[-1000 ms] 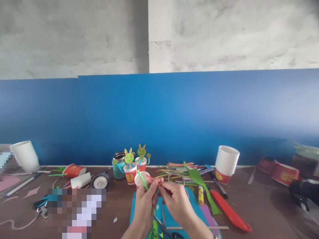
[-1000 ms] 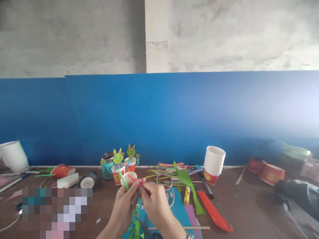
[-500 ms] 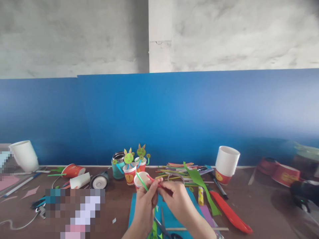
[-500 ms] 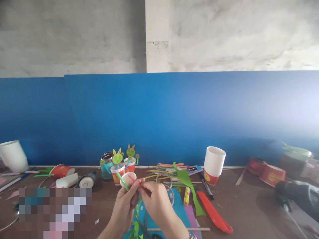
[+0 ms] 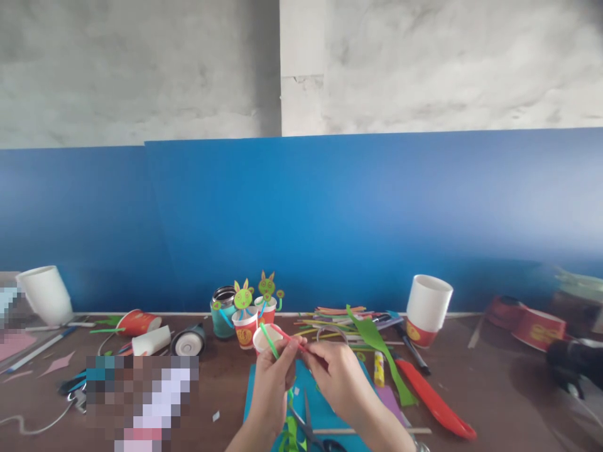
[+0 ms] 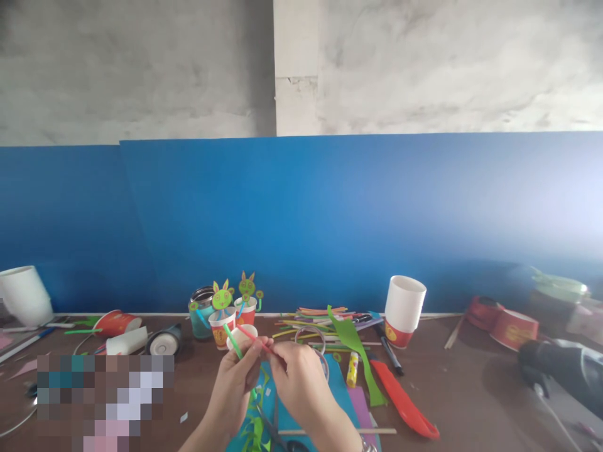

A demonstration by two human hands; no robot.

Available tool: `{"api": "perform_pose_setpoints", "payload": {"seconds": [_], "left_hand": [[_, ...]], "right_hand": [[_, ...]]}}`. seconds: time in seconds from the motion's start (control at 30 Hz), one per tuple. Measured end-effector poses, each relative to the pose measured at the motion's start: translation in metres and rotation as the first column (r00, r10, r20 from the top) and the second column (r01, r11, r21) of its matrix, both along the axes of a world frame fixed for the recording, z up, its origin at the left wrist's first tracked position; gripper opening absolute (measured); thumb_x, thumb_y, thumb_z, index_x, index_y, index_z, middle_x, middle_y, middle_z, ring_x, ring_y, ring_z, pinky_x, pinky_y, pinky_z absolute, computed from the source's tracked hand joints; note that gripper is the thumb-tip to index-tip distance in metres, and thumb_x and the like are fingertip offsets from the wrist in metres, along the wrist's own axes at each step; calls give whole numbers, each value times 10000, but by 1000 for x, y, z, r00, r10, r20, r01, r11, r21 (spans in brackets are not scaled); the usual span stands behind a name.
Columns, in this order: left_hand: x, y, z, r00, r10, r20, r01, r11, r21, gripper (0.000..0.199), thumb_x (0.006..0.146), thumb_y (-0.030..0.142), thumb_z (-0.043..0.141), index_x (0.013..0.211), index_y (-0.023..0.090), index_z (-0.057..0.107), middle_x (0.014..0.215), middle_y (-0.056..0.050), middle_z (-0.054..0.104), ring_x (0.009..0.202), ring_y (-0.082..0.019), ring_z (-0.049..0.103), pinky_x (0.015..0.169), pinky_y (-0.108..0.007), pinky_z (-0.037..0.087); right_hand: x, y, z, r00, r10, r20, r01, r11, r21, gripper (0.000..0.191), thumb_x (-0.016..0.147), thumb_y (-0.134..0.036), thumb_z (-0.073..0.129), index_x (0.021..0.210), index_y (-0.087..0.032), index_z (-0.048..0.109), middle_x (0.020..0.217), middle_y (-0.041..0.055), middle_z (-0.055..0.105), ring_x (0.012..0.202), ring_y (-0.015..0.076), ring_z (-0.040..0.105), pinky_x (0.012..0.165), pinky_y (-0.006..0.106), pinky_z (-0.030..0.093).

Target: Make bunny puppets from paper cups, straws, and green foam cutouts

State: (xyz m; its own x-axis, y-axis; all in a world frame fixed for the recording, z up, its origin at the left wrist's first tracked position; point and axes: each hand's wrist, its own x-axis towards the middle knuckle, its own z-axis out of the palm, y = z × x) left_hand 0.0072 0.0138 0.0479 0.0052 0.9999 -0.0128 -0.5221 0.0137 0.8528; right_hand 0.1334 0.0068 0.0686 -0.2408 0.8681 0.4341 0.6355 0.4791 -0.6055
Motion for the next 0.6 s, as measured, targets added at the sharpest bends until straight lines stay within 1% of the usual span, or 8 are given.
{"api": "perform_pose_setpoints", "payload": {"seconds": [0.1,0.3,0.5,0.6], "left_hand": [[1,0,0,1000,-5,7,5,1000,-8,405,550,482,800,677,127,653,471,113,180,443,-32,115,421,-190,77],[2,-2,1,1000,-18,-21,18,1000,6,387,567,461,798,712,118,694,472,101,210,446,-33,154,431,-194,93],[3,-2,-3,996,-44,-82,47,998,34,358,617,468,763,678,126,678,443,98,221,430,-39,177,427,-204,113],[4,-2,-4,993,-37,-110,41,998,41,376,623,489,751,679,129,660,435,103,222,423,-37,174,425,-203,114]], "right_hand": [[-1,0,0,1000,3,-12,-2,1000,13,295,889,-255,432,620,-186,533,593,-2,555,549,116,436,535,216,286],[0,0,1,999,25,-22,-24,999,22,289,875,-221,429,596,-187,494,572,-17,514,533,107,404,522,215,272],[0,-1,0,1000,1,22,-2,1000,29,301,881,-214,414,601,-186,520,578,-7,553,537,112,451,538,215,287],[-1,-2,0,999,-16,35,15,999,31,316,892,-216,399,613,-184,544,590,0,582,545,115,477,544,212,295]]}}
